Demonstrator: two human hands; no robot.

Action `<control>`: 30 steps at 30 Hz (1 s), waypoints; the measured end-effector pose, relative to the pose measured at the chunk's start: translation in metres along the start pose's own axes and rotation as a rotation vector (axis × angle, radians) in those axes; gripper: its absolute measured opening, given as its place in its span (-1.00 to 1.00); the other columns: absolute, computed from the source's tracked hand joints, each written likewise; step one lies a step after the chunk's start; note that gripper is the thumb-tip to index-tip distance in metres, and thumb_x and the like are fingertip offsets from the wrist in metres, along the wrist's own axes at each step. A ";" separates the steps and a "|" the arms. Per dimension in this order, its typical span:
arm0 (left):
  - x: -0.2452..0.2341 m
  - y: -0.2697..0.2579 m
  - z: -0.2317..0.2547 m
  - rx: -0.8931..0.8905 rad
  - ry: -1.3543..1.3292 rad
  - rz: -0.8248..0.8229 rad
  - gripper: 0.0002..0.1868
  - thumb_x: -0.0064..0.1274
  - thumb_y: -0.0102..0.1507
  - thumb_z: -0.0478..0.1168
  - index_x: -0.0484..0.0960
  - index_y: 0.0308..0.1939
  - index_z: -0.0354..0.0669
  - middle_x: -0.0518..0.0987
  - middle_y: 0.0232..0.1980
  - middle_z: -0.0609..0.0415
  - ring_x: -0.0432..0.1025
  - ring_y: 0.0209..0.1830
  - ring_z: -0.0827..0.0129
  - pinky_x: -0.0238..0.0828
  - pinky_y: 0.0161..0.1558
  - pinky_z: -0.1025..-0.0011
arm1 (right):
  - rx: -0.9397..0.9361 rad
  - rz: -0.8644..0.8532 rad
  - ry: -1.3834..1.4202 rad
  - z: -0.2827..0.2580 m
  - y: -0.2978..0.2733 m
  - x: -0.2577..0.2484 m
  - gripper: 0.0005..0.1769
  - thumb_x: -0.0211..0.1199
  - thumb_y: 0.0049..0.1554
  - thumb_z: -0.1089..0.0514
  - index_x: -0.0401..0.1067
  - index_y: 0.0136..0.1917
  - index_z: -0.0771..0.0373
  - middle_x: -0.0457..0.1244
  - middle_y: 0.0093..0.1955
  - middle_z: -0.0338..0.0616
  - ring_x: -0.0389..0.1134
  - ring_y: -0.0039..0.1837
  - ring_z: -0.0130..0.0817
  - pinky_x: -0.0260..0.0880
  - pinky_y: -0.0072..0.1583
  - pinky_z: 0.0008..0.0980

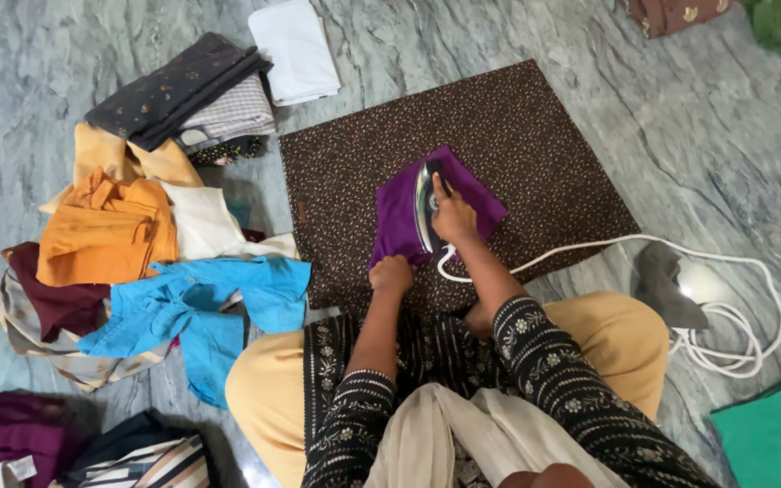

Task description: The person sits on the floor and uses an electric iron to press a purple cloth laid on a patterned mat. They repeatedly move the iron over the cloth, occasionally lifting and repositioning it to cover different areas.

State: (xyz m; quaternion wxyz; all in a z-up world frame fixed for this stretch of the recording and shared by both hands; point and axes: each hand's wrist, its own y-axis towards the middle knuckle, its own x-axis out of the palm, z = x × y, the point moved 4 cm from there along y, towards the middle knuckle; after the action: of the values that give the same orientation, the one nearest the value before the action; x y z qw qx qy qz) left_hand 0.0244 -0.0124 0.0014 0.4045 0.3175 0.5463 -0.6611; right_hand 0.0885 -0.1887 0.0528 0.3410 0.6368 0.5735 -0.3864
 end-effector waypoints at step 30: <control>0.017 0.027 -0.028 -0.108 -0.195 0.026 -0.64 -0.11 0.36 -0.13 0.63 0.14 -0.17 0.57 0.23 -0.25 0.50 0.23 -0.08 0.47 0.21 0.11 | 0.042 -0.007 0.035 -0.070 -0.039 0.027 -0.06 0.16 0.08 0.16 -0.10 0.67 -0.02 -0.05 0.64 0.08 0.38 0.20 0.25 0.42 0.20 0.10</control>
State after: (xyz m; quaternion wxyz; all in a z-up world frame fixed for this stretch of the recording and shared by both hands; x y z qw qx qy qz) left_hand 0.0390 0.0098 -0.0317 0.4806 0.2365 0.5350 -0.6533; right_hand 0.0582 -0.1108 0.0622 0.3163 0.6485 0.5732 -0.3884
